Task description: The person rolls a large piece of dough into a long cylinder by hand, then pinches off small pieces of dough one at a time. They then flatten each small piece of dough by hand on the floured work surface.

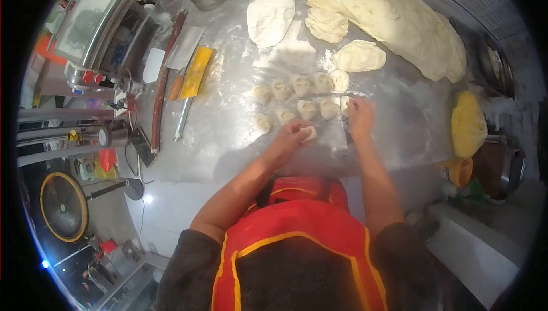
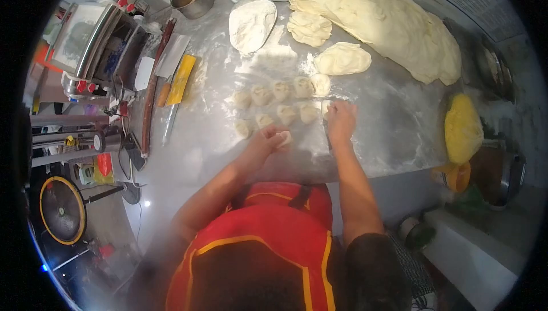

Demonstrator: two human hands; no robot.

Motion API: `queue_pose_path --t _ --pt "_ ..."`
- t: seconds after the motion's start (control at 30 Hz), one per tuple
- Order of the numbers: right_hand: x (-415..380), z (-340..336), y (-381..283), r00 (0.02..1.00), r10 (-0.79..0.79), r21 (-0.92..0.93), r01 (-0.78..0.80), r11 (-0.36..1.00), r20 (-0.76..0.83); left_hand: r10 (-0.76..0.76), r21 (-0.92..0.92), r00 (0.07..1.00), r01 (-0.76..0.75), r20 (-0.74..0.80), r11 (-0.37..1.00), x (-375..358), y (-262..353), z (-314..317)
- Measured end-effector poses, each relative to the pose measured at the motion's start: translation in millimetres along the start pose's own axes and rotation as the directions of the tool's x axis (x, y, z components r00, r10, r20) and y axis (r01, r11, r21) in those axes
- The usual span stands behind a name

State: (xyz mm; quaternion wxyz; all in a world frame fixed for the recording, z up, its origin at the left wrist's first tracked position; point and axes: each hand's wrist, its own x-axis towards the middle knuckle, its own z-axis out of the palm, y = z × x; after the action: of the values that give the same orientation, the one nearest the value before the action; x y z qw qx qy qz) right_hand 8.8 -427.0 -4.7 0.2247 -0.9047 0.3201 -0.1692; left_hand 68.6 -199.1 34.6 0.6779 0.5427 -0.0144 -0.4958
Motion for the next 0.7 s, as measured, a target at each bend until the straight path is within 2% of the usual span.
queue_pose_path --t 0.03,0.13,0.23,0.33,0.43,0.53,0.63,0.7 --pt "0 0 3 0.997 -0.078 -0.084 0.077 0.994 -0.009 0.007 -0.009 1.000 -0.007 -0.024 1.000 0 0 0" --pt "5 2 9 0.988 -0.083 -0.161 0.103 0.982 0.129 -0.057 -0.081 0.995 0.050 -0.086 0.995 3 -3 -3" --pt "-1 -9 -5 0.980 -0.185 -0.002 0.186 0.983 0.072 -0.086 -0.311 0.989 0.043 -0.125 0.950 3 -2 -2" --pt "-32 -37 -57 0.945 -0.101 0.362 -0.019 0.932 0.311 -0.103 -0.412 0.991 0.060 -0.083 0.909 8 -5 -7" --pt "-56 -27 -72 0.891 -0.201 0.590 -0.088 0.802 0.407 -0.101 -0.383 0.993 0.073 -0.054 0.921 4 5 0" --pt "-58 -11 -65 0.831 -0.161 0.647 -0.278 0.710 0.533 -0.039 -0.305 0.999 0.030 -0.026 0.952 9 -7 -8" --pt "-66 -13 -68 0.866 -0.076 0.612 -0.284 0.738 0.494 0.006 -0.290 0.997 0.019 0.083 0.957 17 -22 -15" --pt "-62 -17 -66 0.829 0.058 0.578 -0.437 0.689 0.557 -0.021 -0.219 0.993 0.047 0.116 0.975 14 -20 -14"
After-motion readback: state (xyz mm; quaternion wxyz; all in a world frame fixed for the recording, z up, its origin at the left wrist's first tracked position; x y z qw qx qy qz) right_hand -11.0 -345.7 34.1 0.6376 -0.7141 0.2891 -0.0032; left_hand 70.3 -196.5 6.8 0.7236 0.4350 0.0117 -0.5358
